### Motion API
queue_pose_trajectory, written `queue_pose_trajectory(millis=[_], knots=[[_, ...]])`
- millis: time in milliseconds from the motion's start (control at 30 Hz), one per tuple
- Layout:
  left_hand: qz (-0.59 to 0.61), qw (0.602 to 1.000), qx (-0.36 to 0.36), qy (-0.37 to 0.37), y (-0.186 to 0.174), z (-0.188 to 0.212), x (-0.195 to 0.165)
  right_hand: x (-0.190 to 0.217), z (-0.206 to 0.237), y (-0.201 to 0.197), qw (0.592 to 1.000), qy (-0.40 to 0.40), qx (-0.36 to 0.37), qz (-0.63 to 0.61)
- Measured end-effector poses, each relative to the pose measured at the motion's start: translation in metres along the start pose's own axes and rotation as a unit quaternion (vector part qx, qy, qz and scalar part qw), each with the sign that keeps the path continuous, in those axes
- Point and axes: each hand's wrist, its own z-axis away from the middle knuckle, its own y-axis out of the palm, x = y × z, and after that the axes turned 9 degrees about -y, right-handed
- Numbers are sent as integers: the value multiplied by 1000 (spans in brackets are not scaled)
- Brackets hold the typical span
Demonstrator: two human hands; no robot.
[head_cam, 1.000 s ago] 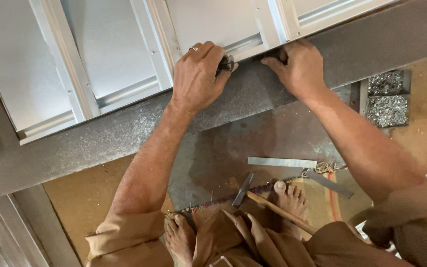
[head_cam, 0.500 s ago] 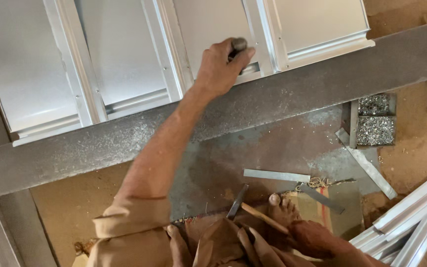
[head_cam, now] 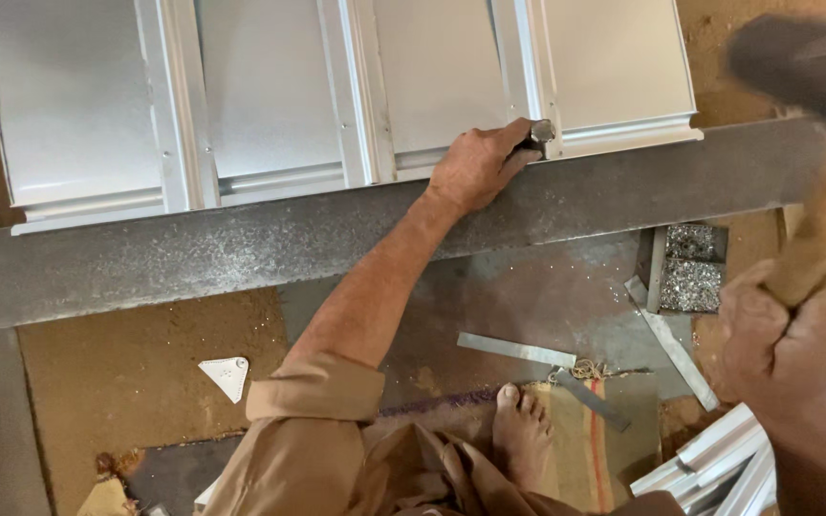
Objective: The person kneels on the workshop floor and fastens aluminum strips onto large metal panels. They hold a punch against rivets along the strip and strike it with a hammer, working along the panel edges and repositioning the panel between fastening runs.
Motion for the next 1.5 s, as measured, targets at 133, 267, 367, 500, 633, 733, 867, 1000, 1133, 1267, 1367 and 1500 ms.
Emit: queue_pose_trajectory(millis=[133, 267, 367, 500, 633, 733, 867, 1000, 1133, 1267, 1367, 1500], knots=[[-10, 1000, 15, 0, -2, 1, -2, 3, -16, 17, 939, 0, 220, 263], [-30, 999, 27, -15, -6, -2, -5, 9, -29, 26, 951, 5, 208, 230], [-17, 999, 28, -32, -9, -2, -9, 37, -37, 36, 933, 0, 262, 245], [10, 993, 49, -108, -9, -6, -7, 82, -61, 1, 937, 104, 193, 270], [16, 999, 10, -29, -2, -3, 0, 75, -57, -45, 987, -98, -11, 124], [13, 1000, -8, 7, 1, 2, 4, 57, -47, -30, 985, -147, -76, 39], [-13, 1000, -12, 20, 4, -1, 9, 41, -32, 34, 954, 48, 222, 194], [-14, 996, 5, -93, 12, -11, 14, -14, 46, 24, 897, 203, 340, 195], [167, 969, -55, -173, -8, -3, 13, -99, 190, 27, 844, 222, 483, 75], [-86, 971, 27, -222, -102, 21, -12, -144, 259, 56, 845, 84, 520, 87], [-338, 906, 177, -186, -189, 60, -47, -146, 219, 55, 917, 66, 392, 4], [-438, 841, 226, -222, -263, 127, -72, -103, 94, 39, 853, 368, 336, -152]])
